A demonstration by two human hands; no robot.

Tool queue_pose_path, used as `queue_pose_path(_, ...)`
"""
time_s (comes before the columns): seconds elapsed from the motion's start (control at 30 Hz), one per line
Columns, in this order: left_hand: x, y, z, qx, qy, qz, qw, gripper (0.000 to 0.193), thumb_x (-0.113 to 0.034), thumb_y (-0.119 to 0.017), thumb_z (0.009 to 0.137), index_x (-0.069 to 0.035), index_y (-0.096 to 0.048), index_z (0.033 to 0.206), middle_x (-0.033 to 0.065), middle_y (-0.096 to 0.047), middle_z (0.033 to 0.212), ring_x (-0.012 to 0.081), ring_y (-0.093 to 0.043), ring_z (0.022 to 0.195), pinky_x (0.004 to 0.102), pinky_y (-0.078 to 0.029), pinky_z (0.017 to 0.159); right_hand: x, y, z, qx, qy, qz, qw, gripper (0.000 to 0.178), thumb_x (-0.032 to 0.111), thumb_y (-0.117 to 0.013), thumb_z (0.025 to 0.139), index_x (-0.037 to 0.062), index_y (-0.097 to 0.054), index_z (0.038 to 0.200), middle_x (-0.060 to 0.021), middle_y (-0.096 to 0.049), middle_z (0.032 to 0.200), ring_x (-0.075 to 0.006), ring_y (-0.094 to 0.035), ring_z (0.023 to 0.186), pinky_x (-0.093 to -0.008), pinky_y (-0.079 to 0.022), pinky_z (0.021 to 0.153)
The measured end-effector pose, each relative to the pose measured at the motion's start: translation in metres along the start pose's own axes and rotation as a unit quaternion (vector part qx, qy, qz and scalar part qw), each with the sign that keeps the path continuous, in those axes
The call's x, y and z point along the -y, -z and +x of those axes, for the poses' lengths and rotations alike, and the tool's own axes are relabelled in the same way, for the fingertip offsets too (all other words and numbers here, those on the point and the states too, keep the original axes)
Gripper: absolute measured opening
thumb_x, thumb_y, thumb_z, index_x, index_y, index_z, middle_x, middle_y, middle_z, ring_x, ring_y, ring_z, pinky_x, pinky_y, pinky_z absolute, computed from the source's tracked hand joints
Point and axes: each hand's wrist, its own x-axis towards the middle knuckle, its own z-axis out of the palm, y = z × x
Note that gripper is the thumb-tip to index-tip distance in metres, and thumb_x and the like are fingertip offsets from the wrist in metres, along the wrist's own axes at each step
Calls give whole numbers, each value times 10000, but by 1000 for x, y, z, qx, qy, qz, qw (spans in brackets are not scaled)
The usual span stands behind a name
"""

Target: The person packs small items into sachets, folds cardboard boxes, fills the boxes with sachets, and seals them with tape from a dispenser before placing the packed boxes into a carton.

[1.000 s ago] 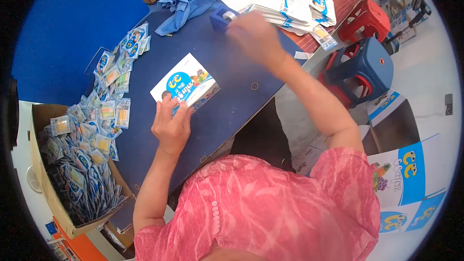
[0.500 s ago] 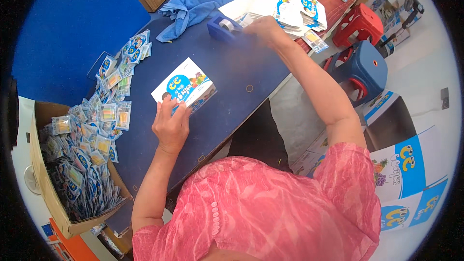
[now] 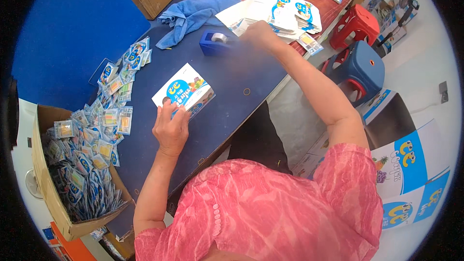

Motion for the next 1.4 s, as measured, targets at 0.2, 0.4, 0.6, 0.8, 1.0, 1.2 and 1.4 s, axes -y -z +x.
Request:
queue_pose_path(0.2, -3, 0, 3, -3, -2, 3, 1000, 229, -150, -802, 738, -83, -695, 928, 105, -659, 988, 321, -655, 1043, 527, -544, 895, -59, -1, 15, 61, 17, -51, 997, 139, 149, -639, 743, 86, -747, 804, -161, -687, 734, -302, -675, 712, -371, -540, 677)
queue_pose_path(0.4, 3, -1, 1, 0, 2, 10, 1000, 223, -150, -801, 740, -82, -693, 924, 102, -658, 986, 324, -654, 1047, 527, -543, 898, -47, -4, -8, 48, -74, 313, 946, 110, 122, -665, 755, 60, -697, 840, -137, -660, 799, -270, -669, 807, -386, -557, 746)
queue_pose_path(0.6, -2, 0, 7, 5, -7, -7, 1000, 214, -139, -793, 747, -79, -690, 924, 118, -651, 1022, 342, -650, 1046, 529, -540, 893, 1, 7, -49, -49, -154, 552, 818, 109, 130, -651, 835, 32, -611, 806, -61, -618, 825, -198, -658, 872, -378, -575, 756)
queue_pose_path(0.8, -2, 0, 0, -4, -12, -23, 1000, 183, -110, -756, 780, -67, -675, 939, 145, -640, 1040, 392, -631, 1052, 541, -510, 917, -19, -18, -45, -50, -77, -126, 988, 177, 192, -662, 757, 20, -679, 721, -69, -671, 652, -154, -642, 610, -361, -516, 593)
queue_pose_path(1.0, 5, -9, -10, -45, -7, 3, 999, 144, -112, -733, 800, -60, -671, 919, 149, -637, 989, 406, -630, 1026, 521, -518, 897, 37, -19, -68, 20, -61, 275, 959, 156, 179, -706, 813, 47, -687, 731, -22, -626, 621, -94, -549, 542, -273, -423, 483)
queue_pose_path(1.2, -20, -24, 16, -94, 32, -46, 994, 166, -143, -759, 767, -75, -621, 832, 88, -608, 907, 325, -629, 1022, 452, -508, 930, 124, -21, -109, 112, -162, 438, 877, 159, 198, -718, 894, 49, -662, 888, -3, -600, 724, -26, -426, 506, -185, -268, 433)
queue_pose_path(1.4, -11, -10, 1, -95, 31, -50, 994, 213, -141, -780, 705, -69, -606, 807, 80, -603, 893, 300, -632, 1034, 440, -507, 946, 137, -93, -132, 134, -161, 499, 841, 172, 212, -724, 902, 59, -656, 862, -3, -601, 720, -26, -422, 504, -187, -257, 429)
